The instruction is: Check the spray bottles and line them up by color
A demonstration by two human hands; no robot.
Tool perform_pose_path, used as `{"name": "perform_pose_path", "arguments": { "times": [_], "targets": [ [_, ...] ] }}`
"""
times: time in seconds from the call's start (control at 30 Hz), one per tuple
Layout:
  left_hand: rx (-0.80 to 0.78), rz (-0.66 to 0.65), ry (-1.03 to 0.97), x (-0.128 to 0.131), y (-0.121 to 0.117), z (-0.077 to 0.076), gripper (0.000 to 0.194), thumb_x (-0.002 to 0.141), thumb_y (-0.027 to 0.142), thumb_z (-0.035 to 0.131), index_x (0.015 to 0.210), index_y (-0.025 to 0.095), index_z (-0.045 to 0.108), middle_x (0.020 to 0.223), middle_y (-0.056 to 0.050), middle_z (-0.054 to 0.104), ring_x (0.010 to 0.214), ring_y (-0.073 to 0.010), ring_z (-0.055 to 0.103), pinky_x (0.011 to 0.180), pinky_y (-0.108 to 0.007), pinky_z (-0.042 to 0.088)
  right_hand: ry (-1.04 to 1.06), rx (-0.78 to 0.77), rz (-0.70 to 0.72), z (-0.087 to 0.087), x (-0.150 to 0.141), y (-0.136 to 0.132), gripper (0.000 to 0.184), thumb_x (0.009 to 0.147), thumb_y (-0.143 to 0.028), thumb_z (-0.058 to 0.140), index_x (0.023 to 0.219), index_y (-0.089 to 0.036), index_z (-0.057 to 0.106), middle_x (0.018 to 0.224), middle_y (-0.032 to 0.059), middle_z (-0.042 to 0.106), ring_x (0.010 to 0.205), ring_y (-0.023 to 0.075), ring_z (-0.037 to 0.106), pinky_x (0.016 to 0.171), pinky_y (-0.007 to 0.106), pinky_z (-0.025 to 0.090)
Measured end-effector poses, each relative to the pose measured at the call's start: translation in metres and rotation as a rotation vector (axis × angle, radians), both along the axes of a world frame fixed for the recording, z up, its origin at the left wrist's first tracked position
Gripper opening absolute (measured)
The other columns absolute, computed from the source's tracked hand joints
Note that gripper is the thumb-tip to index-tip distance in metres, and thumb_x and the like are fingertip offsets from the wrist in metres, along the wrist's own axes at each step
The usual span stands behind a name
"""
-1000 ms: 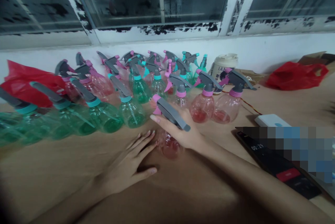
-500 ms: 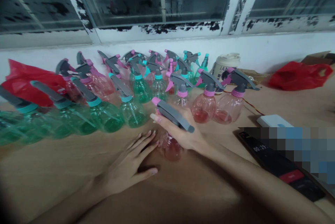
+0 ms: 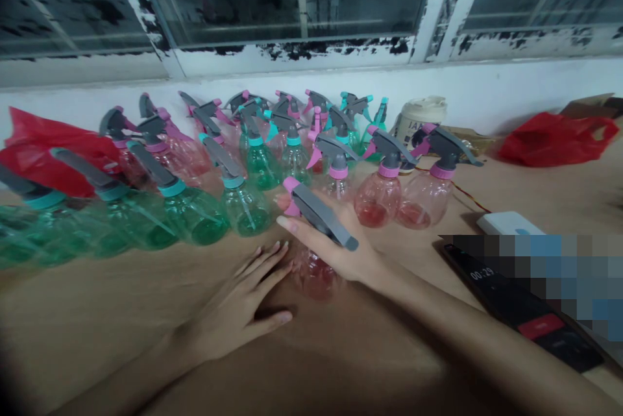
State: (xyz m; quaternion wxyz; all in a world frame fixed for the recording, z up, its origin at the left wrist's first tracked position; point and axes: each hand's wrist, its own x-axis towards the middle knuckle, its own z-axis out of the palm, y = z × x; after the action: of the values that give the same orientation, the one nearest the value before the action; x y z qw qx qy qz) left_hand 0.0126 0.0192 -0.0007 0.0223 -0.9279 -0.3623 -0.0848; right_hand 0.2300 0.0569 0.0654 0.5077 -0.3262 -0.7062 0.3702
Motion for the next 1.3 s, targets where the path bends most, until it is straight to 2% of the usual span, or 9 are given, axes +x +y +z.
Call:
{"name": "perform_pose_path", "arguments": {
  "times": [0.27,0.43,0.53,0.7,0.87,0.97,1.03,1.17,1.3],
  "targets": [
    [-0.022,0.012,0.008,-0.0010,0.0002,-0.0008,0.068,0.092,0.063,0.037,0.142,0.017,0.035,0.153,-0.009,0.023,0.141,-0.0240,0.019,0.113,-0.042,0.018,0.014,0.000,0.004,0.0003,-0.0003,-0.0018,0.020,0.081,-0.034,0.064,0.100,-0.026,0.064,0.106,0.0006,0.070,0.101,0.0195,0.065,0.093,0.036,0.049],
    [-0.015,0.009,0.018,-0.0009,0.0006,-0.0009,0.069,0.092,0.063,0.038,0.142,0.016,0.035,0.153,-0.009,0.021,0.141,-0.0240,0.018,0.113,-0.043,0.017,-0.003,-0.017,-0.004,0.0019,-0.0002,-0.0031,0.017,0.081,-0.032,0.064,0.097,-0.025,0.064,0.104,0.0005,0.070,0.096,0.0183,0.066,0.089,0.033,0.051],
    [-0.018,0.001,0.007,-0.0007,0.0004,-0.0008,0.069,0.092,0.063,0.038,0.142,0.016,0.035,0.153,-0.010,0.022,0.141,-0.0238,0.018,0.113,-0.043,0.017,-0.022,-0.008,-0.015,-0.0007,0.0000,-0.0014,0.016,0.082,-0.035,0.064,0.094,-0.025,0.065,0.099,0.0001,0.071,0.094,0.0177,0.066,0.088,0.033,0.051],
    [-0.039,0.008,-0.007,-0.0004,-0.0009,0.0010,0.067,0.092,0.063,0.037,0.141,0.017,0.036,0.153,-0.010,0.023,0.140,-0.0249,0.020,0.113,-0.044,0.019,-0.024,0.014,0.002,-0.0028,0.0001,-0.0012,0.015,0.082,-0.035,0.063,0.095,-0.027,0.066,0.091,0.0000,0.070,0.099,0.0188,0.064,0.095,0.036,0.048],
    [-0.043,0.011,-0.007,0.0004,-0.0010,0.0025,0.067,0.092,0.062,0.038,0.141,0.016,0.036,0.153,-0.010,0.023,0.140,-0.0252,0.019,0.113,-0.044,0.019,-0.002,-0.044,0.005,0.0001,-0.0003,-0.0028,0.017,0.082,-0.036,0.063,0.095,-0.026,0.065,0.100,0.0017,0.069,0.095,0.0196,0.065,0.088,0.037,0.052],
    [-0.047,0.012,-0.006,0.0004,-0.0008,0.0020,0.067,0.092,0.063,0.039,0.140,0.016,0.037,0.153,-0.010,0.023,0.140,-0.0254,0.019,0.113,-0.045,0.019,-0.012,-0.022,0.011,0.0024,-0.0004,-0.0012,0.020,0.082,-0.039,0.063,0.095,-0.024,0.064,0.099,0.0024,0.069,0.095,0.0212,0.065,0.089,0.039,0.051],
    [-0.048,0.016,-0.005,0.0003,-0.0009,0.0016,0.068,0.092,0.063,0.039,0.140,0.016,0.037,0.153,-0.011,0.024,0.140,-0.0255,0.019,0.113,-0.045,0.019,-0.046,0.020,-0.001,0.0035,-0.0002,-0.0004,0.020,0.081,-0.043,0.062,0.091,-0.025,0.064,0.090,0.0016,0.069,0.088,0.0213,0.065,0.084,0.038,0.051],
    [-0.045,0.016,-0.002,0.0001,-0.0015,0.0017,0.069,0.092,0.063,0.038,0.142,0.016,0.035,0.152,-0.010,0.025,0.140,-0.0251,0.019,0.113,-0.044,0.018,-0.106,0.032,-0.050,0.0034,0.0009,-0.0009,0.025,0.083,-0.049,0.058,0.079,-0.025,0.062,0.071,-0.0002,0.063,0.067,0.0188,0.062,0.065,0.035,0.050],
    [-0.056,0.016,0.013,0.0002,-0.0016,0.0027,0.069,0.092,0.062,0.038,0.143,0.016,0.034,0.153,-0.010,0.022,0.141,-0.0245,0.018,0.113,-0.043,0.017,-0.111,0.016,-0.067,0.0008,0.0021,-0.0020,0.027,0.083,-0.051,0.056,0.076,-0.025,0.061,0.067,-0.0005,0.061,0.065,0.0188,0.061,0.063,0.035,0.050]
  ]
}}
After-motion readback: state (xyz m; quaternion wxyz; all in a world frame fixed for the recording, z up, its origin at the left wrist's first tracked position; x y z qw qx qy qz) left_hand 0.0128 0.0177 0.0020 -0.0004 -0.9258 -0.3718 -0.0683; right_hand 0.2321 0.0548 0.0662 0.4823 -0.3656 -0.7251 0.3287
